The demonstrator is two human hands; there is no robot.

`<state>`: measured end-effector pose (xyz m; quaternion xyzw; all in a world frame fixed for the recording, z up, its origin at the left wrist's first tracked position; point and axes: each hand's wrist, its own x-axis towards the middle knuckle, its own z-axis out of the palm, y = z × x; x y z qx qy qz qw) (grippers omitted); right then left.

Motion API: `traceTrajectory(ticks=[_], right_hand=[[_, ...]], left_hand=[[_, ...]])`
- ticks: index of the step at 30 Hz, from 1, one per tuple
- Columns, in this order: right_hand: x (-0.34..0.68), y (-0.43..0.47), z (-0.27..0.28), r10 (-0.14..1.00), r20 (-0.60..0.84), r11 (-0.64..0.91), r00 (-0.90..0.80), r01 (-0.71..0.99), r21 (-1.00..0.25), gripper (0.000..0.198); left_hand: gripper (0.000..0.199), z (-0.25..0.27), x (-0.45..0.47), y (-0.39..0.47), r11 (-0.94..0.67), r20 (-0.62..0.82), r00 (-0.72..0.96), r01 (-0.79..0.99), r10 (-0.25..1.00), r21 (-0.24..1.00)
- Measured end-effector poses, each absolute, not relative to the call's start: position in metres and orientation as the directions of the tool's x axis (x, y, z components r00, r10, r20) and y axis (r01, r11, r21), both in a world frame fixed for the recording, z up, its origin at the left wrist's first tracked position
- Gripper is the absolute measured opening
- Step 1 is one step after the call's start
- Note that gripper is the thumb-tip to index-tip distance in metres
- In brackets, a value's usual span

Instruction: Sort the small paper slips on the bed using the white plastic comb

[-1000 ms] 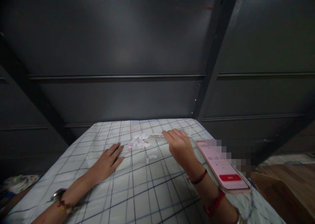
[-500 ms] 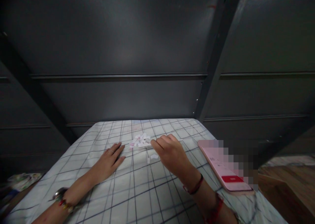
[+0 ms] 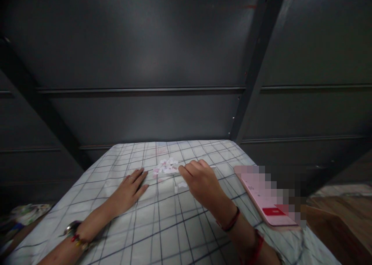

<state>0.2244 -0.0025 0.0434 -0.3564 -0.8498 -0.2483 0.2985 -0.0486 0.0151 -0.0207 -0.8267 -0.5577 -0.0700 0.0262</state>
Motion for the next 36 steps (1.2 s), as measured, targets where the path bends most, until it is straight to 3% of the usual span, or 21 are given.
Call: traceTrajectory(ticks=[5, 10, 15, 36], right_hand=[[0.222, -0.0025, 0.0427, 0.431, 0.673, 0.671, -0.601, 0.712, 0.206, 0.034], [0.2225, -0.0027, 0.043, 0.473, 0.673, 0.604, -0.568, 0.765, 0.222, 0.033], [0.2231, -0.0058, 0.0468, 0.468, 0.65, 0.668, -0.599, 0.721, 0.184, 0.036], [0.2217, -0.0038, 0.046, 0.44, 0.662, 0.622, -0.607, 0.737, 0.264, 0.035]], left_hand=[[0.052, -0.0216, -0.0488, 0.0157, -0.379, 0.146, 0.371, 0.925, 0.917, 0.031], [0.052, -0.0253, -0.0514, 0.0163, -0.387, 0.172, 0.373, 0.92, 0.912, 0.055], [0.051, -0.0279, -0.0525, 0.0169, -0.405, 0.214, 0.385, 0.912, 0.898, 0.059], [0.05, -0.0296, -0.0544, 0.0174, -0.407, 0.205, 0.389, 0.912, 0.898, 0.05]])
